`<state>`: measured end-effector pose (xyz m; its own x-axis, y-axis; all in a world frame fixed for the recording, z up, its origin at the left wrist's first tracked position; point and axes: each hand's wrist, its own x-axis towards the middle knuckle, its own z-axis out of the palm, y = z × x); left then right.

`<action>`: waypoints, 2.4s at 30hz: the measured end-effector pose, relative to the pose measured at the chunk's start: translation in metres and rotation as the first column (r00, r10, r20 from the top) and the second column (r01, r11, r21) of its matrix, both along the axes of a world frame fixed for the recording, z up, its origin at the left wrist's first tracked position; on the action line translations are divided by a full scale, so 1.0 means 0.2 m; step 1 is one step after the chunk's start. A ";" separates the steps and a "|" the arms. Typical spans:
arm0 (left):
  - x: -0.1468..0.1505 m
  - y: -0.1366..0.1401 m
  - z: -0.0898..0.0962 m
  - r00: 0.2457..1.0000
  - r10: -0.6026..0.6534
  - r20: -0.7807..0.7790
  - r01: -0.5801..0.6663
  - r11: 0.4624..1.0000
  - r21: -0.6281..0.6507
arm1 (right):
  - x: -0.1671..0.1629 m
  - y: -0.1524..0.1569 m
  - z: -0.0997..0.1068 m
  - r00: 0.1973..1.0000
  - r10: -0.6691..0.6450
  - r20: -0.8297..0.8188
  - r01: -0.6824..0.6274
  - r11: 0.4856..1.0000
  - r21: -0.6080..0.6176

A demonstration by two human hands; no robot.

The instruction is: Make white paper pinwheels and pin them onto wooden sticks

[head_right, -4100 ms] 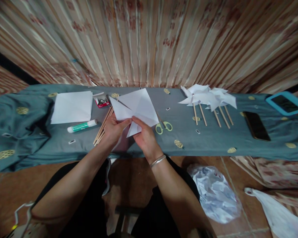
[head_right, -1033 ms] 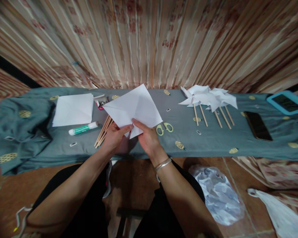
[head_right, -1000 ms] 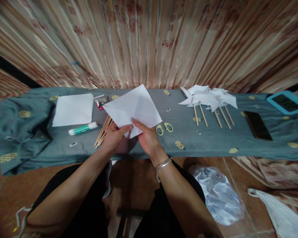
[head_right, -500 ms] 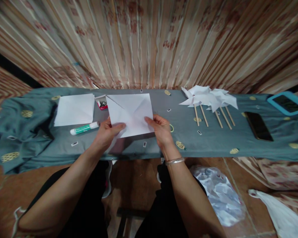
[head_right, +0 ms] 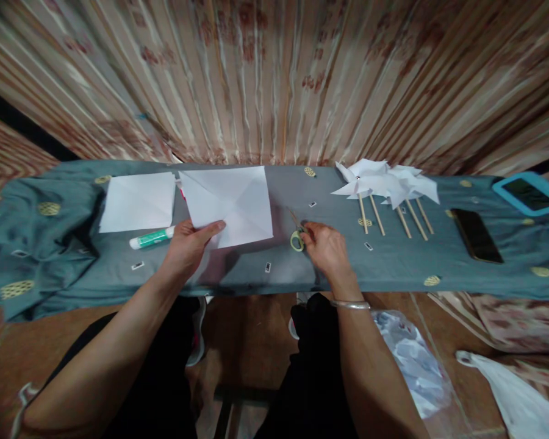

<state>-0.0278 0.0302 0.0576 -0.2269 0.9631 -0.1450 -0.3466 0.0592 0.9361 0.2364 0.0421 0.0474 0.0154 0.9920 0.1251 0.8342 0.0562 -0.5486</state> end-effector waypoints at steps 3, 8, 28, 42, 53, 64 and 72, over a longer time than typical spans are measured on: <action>-0.01 0.01 0.01 1.000 0.015 0.012 -0.015 1.000 0.001 | 0.03 -0.03 -0.01 0.930 0.106 0.351 -0.068 0.991 -0.119; -0.01 0.03 0.01 1.000 0.021 0.000 -0.021 1.000 -0.015 | -0.06 -0.05 0.02 0.859 0.111 0.499 -0.032 0.986 -0.163; -0.10 0.05 0.18 0.977 0.014 0.213 0.004 0.996 -0.086 | -0.08 -0.09 0.07 0.412 -0.109 -0.904 -0.413 0.862 -0.293; -0.10 0.05 0.11 0.997 -0.045 0.067 0.050 0.996 -0.075 | -0.10 -0.18 0.14 0.512 0.191 -0.838 -0.665 0.706 -0.245; -0.07 0.03 0.11 0.999 -0.038 0.010 0.039 0.992 -0.121 | -0.10 -0.19 0.17 0.555 0.135 -0.821 -0.635 0.707 -0.313; -0.07 0.04 0.11 0.999 -0.043 -0.011 0.041 0.995 -0.096 | -0.09 -0.19 0.16 0.547 0.137 -0.826 -0.651 0.690 -0.316; -0.09 0.04 0.11 0.997 -0.066 -0.033 0.062 0.993 -0.099 | -0.09 -0.21 0.15 0.558 0.021 -0.830 -0.610 0.689 -0.392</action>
